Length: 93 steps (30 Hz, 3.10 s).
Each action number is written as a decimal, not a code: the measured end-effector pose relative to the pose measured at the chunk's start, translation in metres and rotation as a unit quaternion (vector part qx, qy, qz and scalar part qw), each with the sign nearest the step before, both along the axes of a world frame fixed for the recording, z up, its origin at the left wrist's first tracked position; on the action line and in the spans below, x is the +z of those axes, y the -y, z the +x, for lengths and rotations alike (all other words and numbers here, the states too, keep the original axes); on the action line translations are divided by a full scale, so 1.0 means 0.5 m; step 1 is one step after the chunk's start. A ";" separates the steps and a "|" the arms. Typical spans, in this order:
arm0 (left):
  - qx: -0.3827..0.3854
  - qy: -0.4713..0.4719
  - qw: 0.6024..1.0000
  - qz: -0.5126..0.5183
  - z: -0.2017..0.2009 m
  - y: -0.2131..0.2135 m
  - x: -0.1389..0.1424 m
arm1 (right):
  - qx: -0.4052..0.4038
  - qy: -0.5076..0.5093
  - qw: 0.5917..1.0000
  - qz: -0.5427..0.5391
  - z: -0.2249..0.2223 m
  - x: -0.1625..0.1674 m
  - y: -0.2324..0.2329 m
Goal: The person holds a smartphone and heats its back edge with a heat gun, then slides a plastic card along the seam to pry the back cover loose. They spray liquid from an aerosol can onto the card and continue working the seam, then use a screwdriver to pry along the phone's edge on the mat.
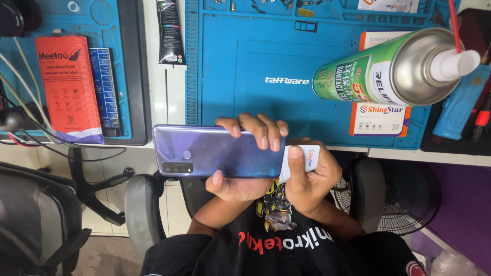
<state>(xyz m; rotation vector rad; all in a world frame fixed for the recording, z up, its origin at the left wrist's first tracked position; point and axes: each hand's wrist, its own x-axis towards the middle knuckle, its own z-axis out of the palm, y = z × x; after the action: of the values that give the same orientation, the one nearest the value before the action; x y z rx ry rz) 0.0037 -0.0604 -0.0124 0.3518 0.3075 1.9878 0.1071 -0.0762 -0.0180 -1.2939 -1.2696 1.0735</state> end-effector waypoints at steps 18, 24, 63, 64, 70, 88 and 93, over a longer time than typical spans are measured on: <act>0.009 -0.007 0.999 -0.033 -0.011 -0.002 -0.008 | -0.004 -0.023 1.000 -0.017 -0.018 0.000 -0.013; 0.005 -0.009 0.999 -0.037 -0.015 0.002 -0.009 | -0.002 -0.031 0.999 -0.019 -0.021 0.000 -0.018; 0.004 0.069 0.997 -0.048 -0.045 -0.011 0.002 | -0.025 0.016 0.999 0.044 -0.025 -0.030 -0.001; 0.006 0.071 0.996 -0.048 -0.044 -0.010 0.003 | -0.026 0.019 0.999 0.044 -0.025 -0.030 -0.001; 0.017 0.076 0.996 -0.052 -0.043 -0.009 0.005 | -0.025 0.004 0.998 0.062 -0.029 -0.031 -0.008; 0.014 0.091 0.994 -0.057 -0.032 -0.006 0.004 | 0.004 0.002 1.000 0.025 -0.006 -0.028 0.000; -0.027 -0.012 0.999 -0.014 -0.020 -0.006 0.005 | 0.026 -0.038 0.999 -0.027 0.010 -0.016 0.002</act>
<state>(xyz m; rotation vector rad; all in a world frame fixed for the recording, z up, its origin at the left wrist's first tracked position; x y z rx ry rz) -0.0063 -0.0572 -0.0097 0.3614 0.3379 1.9260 0.1120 -0.0774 -0.0259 -1.2541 -1.2310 1.1896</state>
